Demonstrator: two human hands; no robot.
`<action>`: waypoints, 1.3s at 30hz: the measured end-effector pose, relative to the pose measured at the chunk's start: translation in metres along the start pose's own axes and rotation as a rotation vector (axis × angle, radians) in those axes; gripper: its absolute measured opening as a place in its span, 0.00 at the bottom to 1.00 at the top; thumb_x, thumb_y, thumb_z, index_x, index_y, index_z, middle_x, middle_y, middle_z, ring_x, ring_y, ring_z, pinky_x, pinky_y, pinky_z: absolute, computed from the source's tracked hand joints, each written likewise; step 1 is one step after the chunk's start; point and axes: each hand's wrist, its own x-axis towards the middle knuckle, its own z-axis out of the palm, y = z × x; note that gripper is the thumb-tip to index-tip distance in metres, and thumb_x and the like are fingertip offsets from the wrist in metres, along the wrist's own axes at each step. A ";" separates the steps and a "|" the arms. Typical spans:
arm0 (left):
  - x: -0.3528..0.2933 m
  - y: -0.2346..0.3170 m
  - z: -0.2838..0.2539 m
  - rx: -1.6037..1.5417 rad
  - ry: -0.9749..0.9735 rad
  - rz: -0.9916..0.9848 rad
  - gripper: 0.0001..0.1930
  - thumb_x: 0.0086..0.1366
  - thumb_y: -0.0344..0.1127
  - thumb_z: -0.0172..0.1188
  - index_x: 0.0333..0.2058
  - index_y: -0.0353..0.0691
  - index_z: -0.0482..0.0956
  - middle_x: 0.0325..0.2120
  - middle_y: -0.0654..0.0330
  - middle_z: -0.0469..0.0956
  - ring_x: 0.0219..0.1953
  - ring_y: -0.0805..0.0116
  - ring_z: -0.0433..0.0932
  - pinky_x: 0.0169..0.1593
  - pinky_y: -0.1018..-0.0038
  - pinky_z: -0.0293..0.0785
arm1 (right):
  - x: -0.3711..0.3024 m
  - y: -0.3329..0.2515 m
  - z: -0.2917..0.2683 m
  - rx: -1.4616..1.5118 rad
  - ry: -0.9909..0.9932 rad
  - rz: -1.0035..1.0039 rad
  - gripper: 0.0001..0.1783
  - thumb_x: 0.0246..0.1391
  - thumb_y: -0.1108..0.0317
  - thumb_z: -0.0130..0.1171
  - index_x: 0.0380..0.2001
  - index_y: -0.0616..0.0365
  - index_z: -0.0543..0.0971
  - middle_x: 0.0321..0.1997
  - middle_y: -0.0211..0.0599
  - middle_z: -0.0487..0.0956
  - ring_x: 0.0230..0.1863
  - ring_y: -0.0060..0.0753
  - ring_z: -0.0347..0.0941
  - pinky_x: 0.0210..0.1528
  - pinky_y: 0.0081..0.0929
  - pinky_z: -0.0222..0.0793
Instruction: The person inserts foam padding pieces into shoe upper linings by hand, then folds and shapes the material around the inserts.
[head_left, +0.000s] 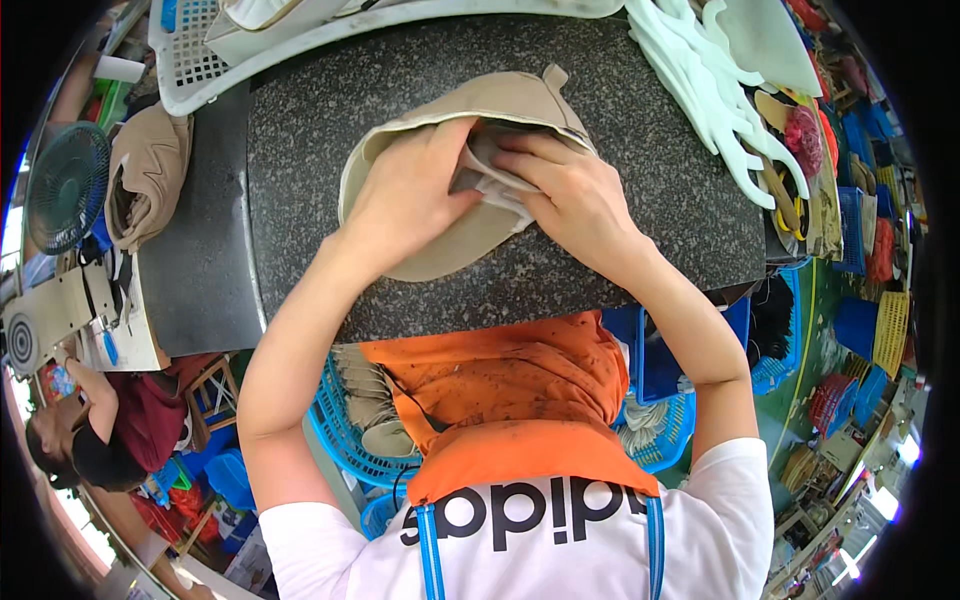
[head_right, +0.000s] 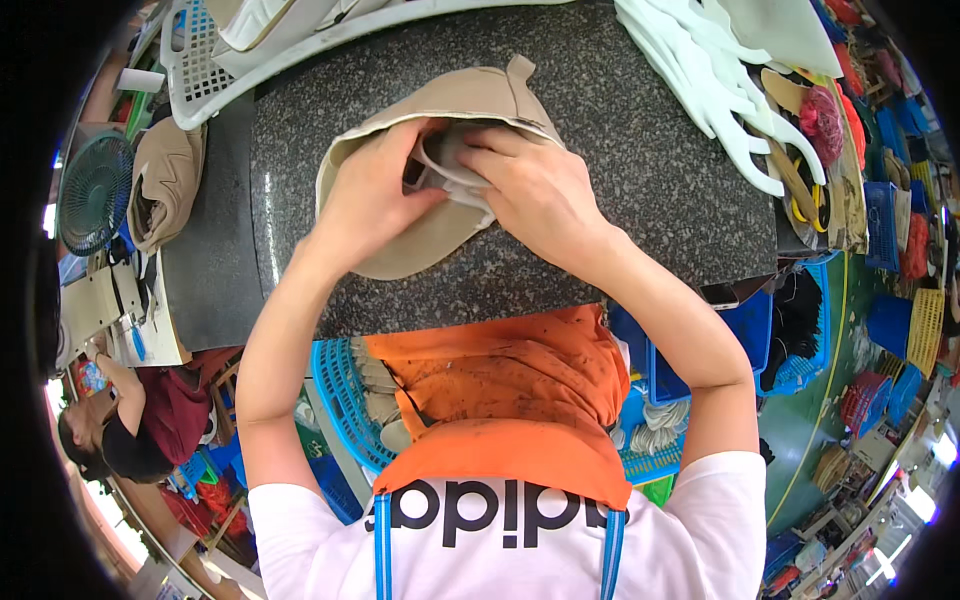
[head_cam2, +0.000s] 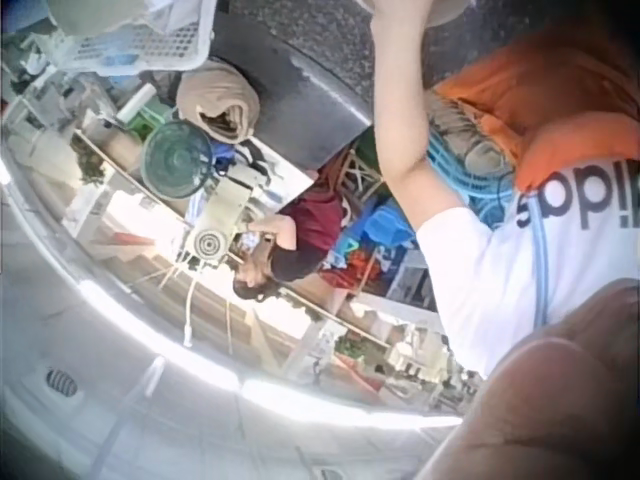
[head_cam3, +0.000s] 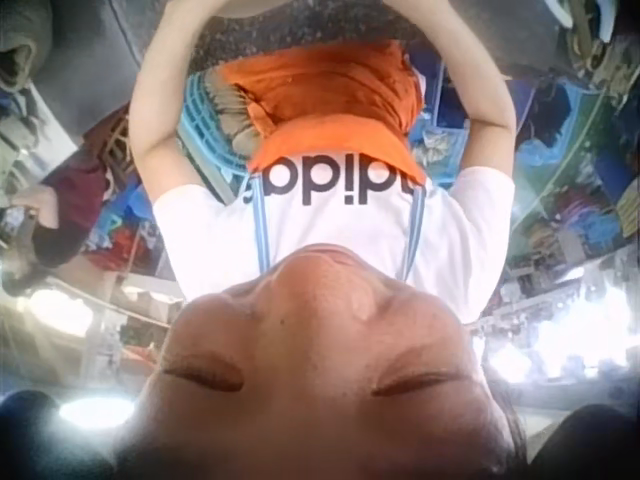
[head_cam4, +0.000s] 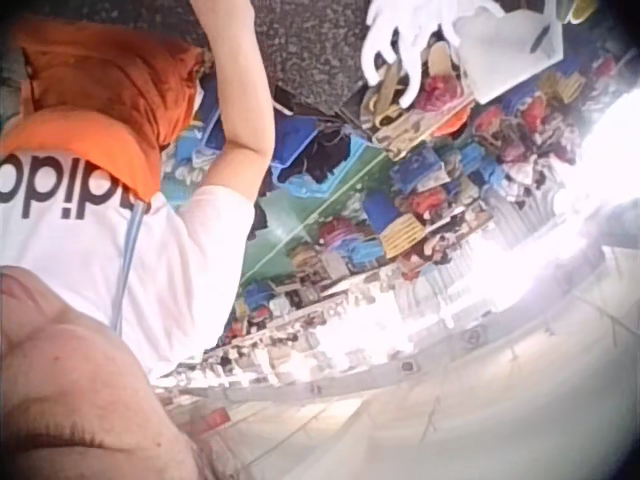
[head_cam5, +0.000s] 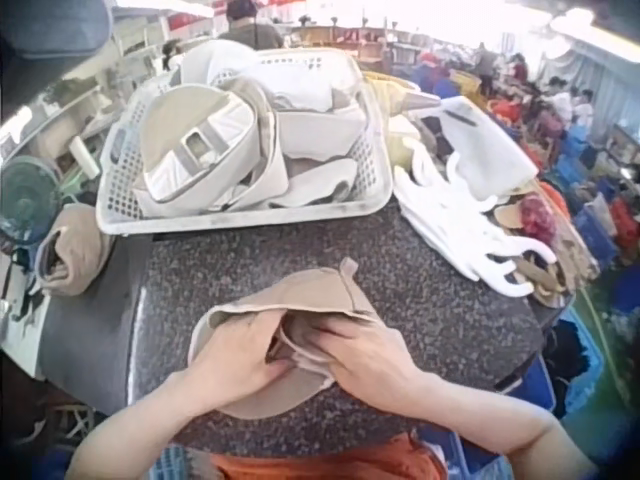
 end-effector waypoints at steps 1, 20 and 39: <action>-0.003 -0.003 -0.001 -0.049 -0.014 -0.042 0.30 0.48 0.33 0.66 0.51 0.37 0.67 0.39 0.49 0.75 0.42 0.49 0.74 0.44 0.63 0.70 | -0.001 0.000 0.002 -0.014 -0.008 -0.037 0.15 0.45 0.71 0.54 0.39 0.55 0.78 0.39 0.39 0.78 0.38 0.46 0.75 0.40 0.36 0.72; -0.062 0.012 -0.012 0.333 -0.179 0.333 0.21 0.50 0.29 0.56 0.46 0.37 0.75 0.49 0.54 0.74 0.52 0.58 0.72 0.58 0.63 0.65 | -0.024 0.030 -0.024 -0.149 -0.280 -0.595 0.20 0.41 0.68 0.53 0.42 0.57 0.77 0.39 0.36 0.71 0.44 0.39 0.69 0.49 0.35 0.71; 0.024 0.087 0.054 0.316 -0.193 0.097 0.14 0.47 0.35 0.64 0.32 0.35 0.75 0.39 0.52 0.73 0.42 0.58 0.73 0.44 0.70 0.72 | -0.036 0.007 -0.098 -0.672 -0.517 -0.183 0.16 0.45 0.60 0.60 0.29 0.65 0.77 0.37 0.43 0.74 0.44 0.41 0.72 0.43 0.33 0.72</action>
